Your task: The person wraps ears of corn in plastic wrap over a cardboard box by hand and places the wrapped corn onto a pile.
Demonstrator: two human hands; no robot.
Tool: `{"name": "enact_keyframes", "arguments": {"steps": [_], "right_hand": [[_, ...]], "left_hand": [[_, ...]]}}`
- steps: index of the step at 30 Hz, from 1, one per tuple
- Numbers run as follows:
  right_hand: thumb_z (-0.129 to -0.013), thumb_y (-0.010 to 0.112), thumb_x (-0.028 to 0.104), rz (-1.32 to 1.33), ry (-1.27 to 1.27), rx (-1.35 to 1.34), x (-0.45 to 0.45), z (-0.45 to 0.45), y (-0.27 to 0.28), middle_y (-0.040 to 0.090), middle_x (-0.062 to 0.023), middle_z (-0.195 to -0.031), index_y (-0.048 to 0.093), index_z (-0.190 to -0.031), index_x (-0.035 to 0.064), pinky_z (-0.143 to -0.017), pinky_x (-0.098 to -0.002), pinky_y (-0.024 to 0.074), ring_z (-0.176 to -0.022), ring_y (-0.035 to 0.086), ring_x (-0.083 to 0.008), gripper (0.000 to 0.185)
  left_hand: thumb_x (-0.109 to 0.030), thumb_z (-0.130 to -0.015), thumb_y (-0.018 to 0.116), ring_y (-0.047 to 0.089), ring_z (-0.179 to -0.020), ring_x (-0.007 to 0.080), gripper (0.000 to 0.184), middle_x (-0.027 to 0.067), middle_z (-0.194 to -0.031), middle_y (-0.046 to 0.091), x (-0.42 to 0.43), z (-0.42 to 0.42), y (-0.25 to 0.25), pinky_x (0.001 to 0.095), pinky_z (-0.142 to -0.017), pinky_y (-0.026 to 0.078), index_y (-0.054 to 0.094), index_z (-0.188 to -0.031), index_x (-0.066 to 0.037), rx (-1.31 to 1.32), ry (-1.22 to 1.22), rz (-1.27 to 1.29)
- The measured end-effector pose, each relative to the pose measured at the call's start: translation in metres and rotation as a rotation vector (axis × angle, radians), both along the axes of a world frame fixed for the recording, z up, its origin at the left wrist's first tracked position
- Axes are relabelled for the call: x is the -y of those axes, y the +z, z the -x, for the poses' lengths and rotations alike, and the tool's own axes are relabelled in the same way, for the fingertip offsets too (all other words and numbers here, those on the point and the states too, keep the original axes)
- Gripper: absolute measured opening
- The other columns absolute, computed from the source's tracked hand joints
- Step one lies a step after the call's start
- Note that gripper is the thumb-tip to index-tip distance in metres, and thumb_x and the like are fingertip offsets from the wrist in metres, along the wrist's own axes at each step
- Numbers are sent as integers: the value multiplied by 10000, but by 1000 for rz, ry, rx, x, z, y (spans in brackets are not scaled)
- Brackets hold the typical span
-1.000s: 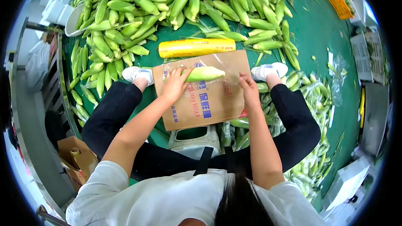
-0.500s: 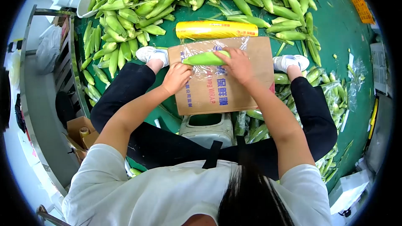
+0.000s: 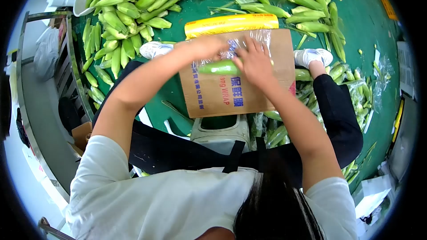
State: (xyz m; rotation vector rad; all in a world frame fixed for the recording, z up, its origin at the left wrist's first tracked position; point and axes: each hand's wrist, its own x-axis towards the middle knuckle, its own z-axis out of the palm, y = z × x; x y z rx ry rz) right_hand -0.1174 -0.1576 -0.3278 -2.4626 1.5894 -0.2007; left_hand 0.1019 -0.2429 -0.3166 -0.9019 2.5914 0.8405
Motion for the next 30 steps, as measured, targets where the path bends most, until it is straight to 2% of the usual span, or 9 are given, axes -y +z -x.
{"name": "enact_keyframes", "arguments": {"steps": [2,4,7,9,11,17,19,25,30], "right_hand": [[-924,613,504,114,-80,39,53,-13,-15,437,-181,-1513,531,-1420,158,-1113,-562,333,-1385,426,-328,611],[-874,670,517,252,-21,83,95,-18,-8,485,-187,-1471,560,-1378,137,-1070,-517,411,-1359,464,-327,641],[-838,737,439,-308,159,89,77,-34,16,588,-164,-1353,588,-1337,124,-1009,-461,476,-1273,549,-327,608],[-795,781,399,-255,192,3,62,-37,12,636,-140,-1273,623,-1294,140,-970,-443,504,-1202,600,-320,584],[-755,808,383,-314,268,-69,50,-39,9,669,-122,-1209,649,-1261,163,-935,-436,522,-1142,633,-315,574],[-645,840,405,-841,562,-174,24,-36,18,724,-91,-1068,698,-1190,254,-841,-446,546,-993,684,-307,583],[-659,823,397,-1292,806,-167,-4,-49,3,729,-98,-1095,691,-1224,210,-870,-436,532,-1004,676,-282,609],[-701,833,403,-1788,726,159,-95,9,30,710,-142,-1157,621,-1325,73,-919,-395,507,-1057,652,-279,737],[-760,803,487,-1622,533,345,-139,57,94,614,-194,-1331,503,-1443,81,-1042,-379,431,-1226,571,-303,849]], "left_hand": [[-324,-753,807,694,-934,320,521,137,-1016,715,55,15,7,428,-796,551,636,-1210,-140,16,235,-18],[-345,-832,747,701,-857,310,507,104,-950,724,100,9,28,418,-749,561,615,-1267,-121,-235,466,118],[-280,-894,673,690,-972,314,403,117,-1042,717,117,6,36,414,-833,554,630,-1247,-89,-301,479,266],[-220,-930,660,686,-983,276,358,124,-1121,689,100,22,22,374,-882,543,626,-1266,-102,-365,379,-5],[-337,-976,603,552,-1288,310,393,152,-1396,566,70,37,-15,457,-1083,425,616,-1348,-213,-443,173,-89],[-585,-996,425,113,-1554,355,483,94,-1681,178,-17,65,-58,656,-1196,20,504,-1455,-457,-285,233,168],[-572,-983,467,165,-1544,338,499,93,-1675,199,-34,71,-46,638,-1207,78,498,-1462,-434,-229,183,315],[-493,-966,529,243,-1514,329,508,111,-1640,276,-65,74,-51,624,-1196,171,510,-1460,-373,-228,169,492],[-378,-958,549,253,-1511,330,578,173,-1631,272,-97,78,-42,605,-1195,188,477,-1489,-162,-278,219,439]]}}
